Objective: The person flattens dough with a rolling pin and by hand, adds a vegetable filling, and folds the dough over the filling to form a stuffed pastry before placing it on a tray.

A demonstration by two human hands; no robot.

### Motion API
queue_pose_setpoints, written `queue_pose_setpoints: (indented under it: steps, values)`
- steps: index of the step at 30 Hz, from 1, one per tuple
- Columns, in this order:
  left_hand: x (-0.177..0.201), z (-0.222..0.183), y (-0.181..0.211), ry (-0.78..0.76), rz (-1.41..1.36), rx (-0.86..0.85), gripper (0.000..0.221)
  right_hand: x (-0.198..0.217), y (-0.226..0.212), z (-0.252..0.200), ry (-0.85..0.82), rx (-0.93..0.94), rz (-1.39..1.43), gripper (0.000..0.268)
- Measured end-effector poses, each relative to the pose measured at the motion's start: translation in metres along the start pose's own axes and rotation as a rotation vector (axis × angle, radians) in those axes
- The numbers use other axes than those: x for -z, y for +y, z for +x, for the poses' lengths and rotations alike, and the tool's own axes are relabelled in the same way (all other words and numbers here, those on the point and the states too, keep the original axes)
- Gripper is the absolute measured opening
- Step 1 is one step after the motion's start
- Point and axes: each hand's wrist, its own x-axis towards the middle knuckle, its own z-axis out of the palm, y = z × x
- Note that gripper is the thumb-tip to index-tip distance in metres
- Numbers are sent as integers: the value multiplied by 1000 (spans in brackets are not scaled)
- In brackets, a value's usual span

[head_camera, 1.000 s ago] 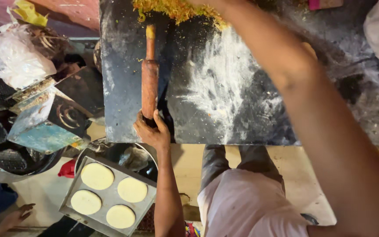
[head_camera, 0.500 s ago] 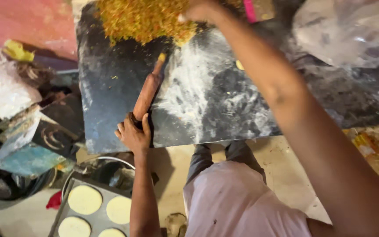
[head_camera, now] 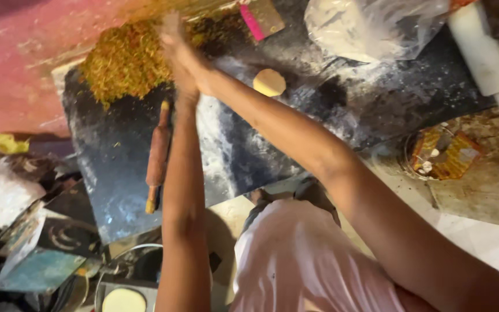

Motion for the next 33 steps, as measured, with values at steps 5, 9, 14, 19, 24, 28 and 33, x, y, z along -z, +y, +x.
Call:
queue_pose_setpoints:
  steps: [5,9,14,19,24,28,33]
  values:
    - [54,-71,-70,33,361,-18,61,151,-26,-41,-171,547,-1044,64]
    - [88,-203,-105,28,726,80,78,207,-15,-141,-174,753,-1531,68]
    - [92,-281,-135,10,900,229,87,172,-19,-117,6,160,-1430,43]
    - [76,-278,-149,149,827,251,63,131,-9,-160,-221,679,-1242,62]
    - [77,-287,-147,174,793,214,64,112,17,-201,-529,604,-1637,81]
    - [75,-279,-140,207,738,186,63,103,32,-201,-397,506,-1275,87]
    - [56,-251,-136,76,843,83,69,90,59,-210,-269,581,-1681,77]
